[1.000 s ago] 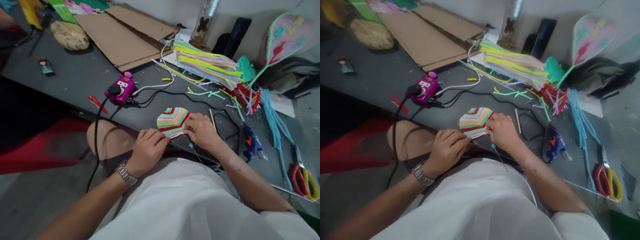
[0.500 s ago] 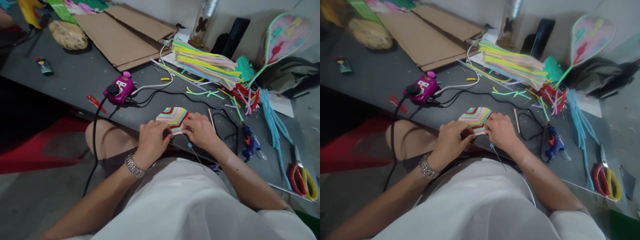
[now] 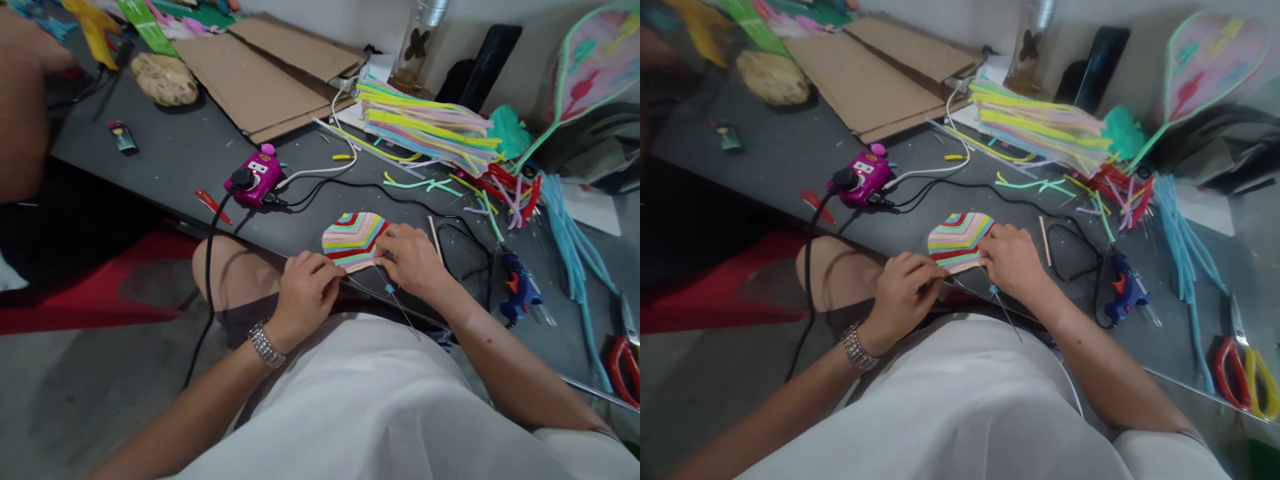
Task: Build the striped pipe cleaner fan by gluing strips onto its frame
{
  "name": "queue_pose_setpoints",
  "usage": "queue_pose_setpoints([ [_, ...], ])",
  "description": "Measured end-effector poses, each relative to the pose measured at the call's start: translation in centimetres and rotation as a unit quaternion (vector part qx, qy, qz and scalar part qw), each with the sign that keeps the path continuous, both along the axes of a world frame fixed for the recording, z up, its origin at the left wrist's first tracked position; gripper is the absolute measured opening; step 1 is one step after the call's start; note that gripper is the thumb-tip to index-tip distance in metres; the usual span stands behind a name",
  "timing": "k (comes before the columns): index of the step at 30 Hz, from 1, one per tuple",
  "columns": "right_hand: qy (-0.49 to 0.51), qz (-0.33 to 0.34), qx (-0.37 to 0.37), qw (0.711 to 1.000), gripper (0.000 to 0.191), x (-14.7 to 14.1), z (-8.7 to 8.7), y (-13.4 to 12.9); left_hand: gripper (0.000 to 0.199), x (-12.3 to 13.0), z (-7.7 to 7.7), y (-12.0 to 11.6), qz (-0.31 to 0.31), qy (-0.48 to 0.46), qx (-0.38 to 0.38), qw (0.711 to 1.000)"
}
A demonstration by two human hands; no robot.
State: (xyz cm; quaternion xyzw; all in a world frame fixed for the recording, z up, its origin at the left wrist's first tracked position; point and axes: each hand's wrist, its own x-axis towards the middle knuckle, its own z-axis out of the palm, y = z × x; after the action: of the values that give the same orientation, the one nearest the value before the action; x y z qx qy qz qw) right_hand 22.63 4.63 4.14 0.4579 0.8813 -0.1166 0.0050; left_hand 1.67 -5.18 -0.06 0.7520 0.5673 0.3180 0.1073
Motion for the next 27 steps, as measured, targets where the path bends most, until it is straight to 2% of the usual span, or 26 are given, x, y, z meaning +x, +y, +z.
queue_pose_setpoints([
  [4, 0.005, 0.002, 0.001, 1.0, 0.005, 0.0, -0.1, 0.0, 0.016, 0.3, -0.2, 0.1, -0.005, 0.014, 0.011, 1.0],
  [7, 0.012, 0.006, 0.002, 1.0, 0.007, 0.1, -0.2, 0.1, 0.007, 0.5, -0.1, 0.4, 0.027, 0.003, -0.014, 1.0],
  [11, 0.019, 0.015, 0.002, 1.0, 0.008, 0.2, -0.3, 0.1, 0.022, 0.6, -0.1, 0.4, 0.084, 0.014, 0.008, 0.996],
  [14, 0.024, 0.019, 0.006, 1.0, 0.008, 0.3, -0.4, 0.2, 0.022, 0.6, -0.2, 0.4, 0.095, 0.021, 0.012, 0.995],
  [22, 0.035, 0.014, 0.017, 0.999, 0.008, 0.3, -0.6, 0.1, 0.013, 0.6, -0.8, 0.7, 0.093, -0.013, 0.05, 0.994],
  [27, 0.038, 0.014, 0.01, 0.999, 0.008, 0.4, -0.7, 0.2, 0.013, -0.2, -1.1, 0.9, 0.049, -0.035, 0.066, 0.996],
])
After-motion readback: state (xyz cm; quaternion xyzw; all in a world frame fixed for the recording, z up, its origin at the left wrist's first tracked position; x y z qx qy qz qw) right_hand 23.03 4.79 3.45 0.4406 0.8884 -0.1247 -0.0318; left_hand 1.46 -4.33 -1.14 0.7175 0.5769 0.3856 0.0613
